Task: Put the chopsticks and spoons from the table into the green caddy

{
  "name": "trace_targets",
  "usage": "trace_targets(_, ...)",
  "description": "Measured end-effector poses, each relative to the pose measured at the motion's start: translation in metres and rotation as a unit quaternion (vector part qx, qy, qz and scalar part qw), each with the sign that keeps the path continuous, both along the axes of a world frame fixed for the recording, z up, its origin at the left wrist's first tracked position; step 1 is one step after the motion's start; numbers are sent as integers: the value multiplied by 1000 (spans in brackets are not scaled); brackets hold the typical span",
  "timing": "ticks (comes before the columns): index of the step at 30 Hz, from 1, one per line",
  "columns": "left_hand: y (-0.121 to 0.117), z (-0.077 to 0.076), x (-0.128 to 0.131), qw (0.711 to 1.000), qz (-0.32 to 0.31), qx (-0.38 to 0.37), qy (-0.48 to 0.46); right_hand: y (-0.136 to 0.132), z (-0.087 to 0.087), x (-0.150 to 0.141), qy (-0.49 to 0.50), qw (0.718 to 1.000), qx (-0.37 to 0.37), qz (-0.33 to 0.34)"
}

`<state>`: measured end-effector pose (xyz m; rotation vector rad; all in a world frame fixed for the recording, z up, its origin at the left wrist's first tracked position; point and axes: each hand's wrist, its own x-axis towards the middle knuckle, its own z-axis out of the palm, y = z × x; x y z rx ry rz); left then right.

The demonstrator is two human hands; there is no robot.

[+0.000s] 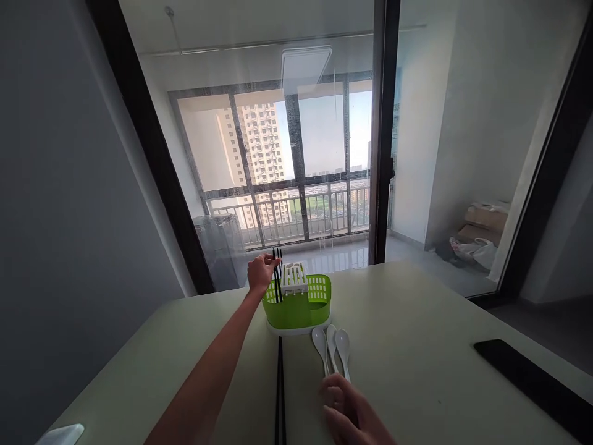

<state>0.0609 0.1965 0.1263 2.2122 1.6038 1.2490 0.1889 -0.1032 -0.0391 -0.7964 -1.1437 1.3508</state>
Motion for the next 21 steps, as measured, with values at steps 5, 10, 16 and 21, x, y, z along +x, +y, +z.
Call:
trace_targets(5,0,-3,-3,1000,-10,9,25,-1,0,0,-26,1000,4,-9)
trace_targets(10,-9,-10,-22,999,-22,12,24,-2,1,-1,-20,1000,2,-15)
trace_targets(16,-69,-44,-60,998,26,45,-26,-6,11,-1,-24,1000,-1,-14)
trace_targets(21,-135,-77,-77,966,-8,-122,228,-7,12,0,-45,998,-6,-37)
